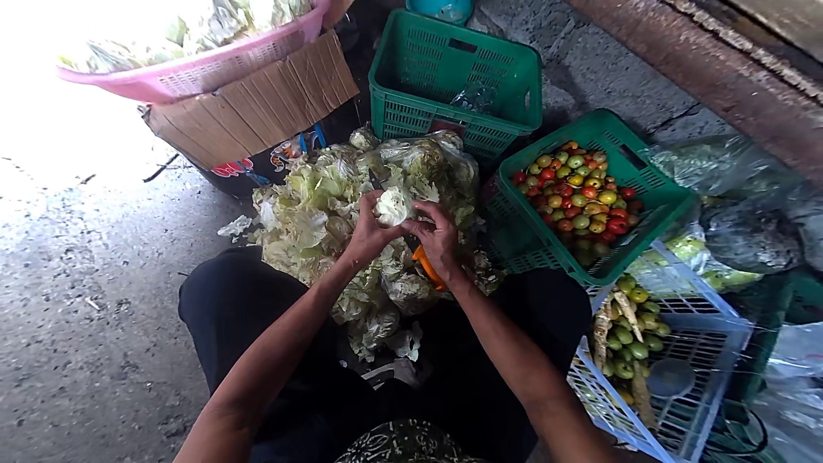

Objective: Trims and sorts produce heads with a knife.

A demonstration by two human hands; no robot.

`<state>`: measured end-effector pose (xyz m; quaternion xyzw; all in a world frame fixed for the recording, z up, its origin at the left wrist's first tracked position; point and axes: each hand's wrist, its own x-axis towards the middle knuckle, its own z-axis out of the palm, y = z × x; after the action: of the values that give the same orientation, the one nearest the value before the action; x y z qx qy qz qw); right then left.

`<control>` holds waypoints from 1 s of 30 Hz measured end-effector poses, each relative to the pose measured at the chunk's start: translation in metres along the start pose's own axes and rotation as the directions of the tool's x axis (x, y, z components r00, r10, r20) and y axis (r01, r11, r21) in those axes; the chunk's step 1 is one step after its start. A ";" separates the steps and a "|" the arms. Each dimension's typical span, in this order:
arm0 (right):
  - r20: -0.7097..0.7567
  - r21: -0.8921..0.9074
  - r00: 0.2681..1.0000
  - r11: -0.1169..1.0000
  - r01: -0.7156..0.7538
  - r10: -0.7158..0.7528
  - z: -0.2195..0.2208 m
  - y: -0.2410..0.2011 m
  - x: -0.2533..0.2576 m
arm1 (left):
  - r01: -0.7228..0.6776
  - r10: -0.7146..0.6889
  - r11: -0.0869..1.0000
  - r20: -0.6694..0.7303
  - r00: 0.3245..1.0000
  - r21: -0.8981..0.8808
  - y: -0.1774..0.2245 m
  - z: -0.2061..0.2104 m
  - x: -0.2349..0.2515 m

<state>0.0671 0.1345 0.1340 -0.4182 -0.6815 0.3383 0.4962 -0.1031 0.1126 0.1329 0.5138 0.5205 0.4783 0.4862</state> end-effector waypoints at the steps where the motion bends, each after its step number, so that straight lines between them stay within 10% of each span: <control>1: -0.007 -0.048 0.999 0.998 0.042 -0.042 0.000 0.001 -0.001 | 0.005 -0.005 1.000 -0.001 1.000 0.023 0.000 0.001 0.000; 9: -0.036 -0.331 0.984 0.931 0.154 -0.176 -0.007 0.009 0.002 | 0.077 -0.084 0.995 0.129 0.988 0.058 0.000 -0.004 0.000; 21: -0.114 -0.148 0.928 0.917 -0.370 0.355 -0.043 -0.011 0.021 | 0.126 -0.073 0.973 0.264 0.962 -0.192 -0.020 -0.007 0.007; 26: 0.181 -0.194 0.978 0.979 -0.064 0.099 -0.032 -0.011 0.014 | 0.117 -0.090 0.986 0.208 0.974 -0.120 -0.015 -0.005 0.007; 30: 0.134 -0.219 0.989 0.971 0.093 -0.064 -0.021 0.002 0.009 | 0.108 -0.076 0.987 0.259 0.963 -0.115 -0.012 -0.005 0.004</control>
<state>0.0858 0.1445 0.1419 -0.4220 -0.7614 0.2648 0.4147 -0.1092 0.1169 0.1207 0.5139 0.4456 0.4178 0.6023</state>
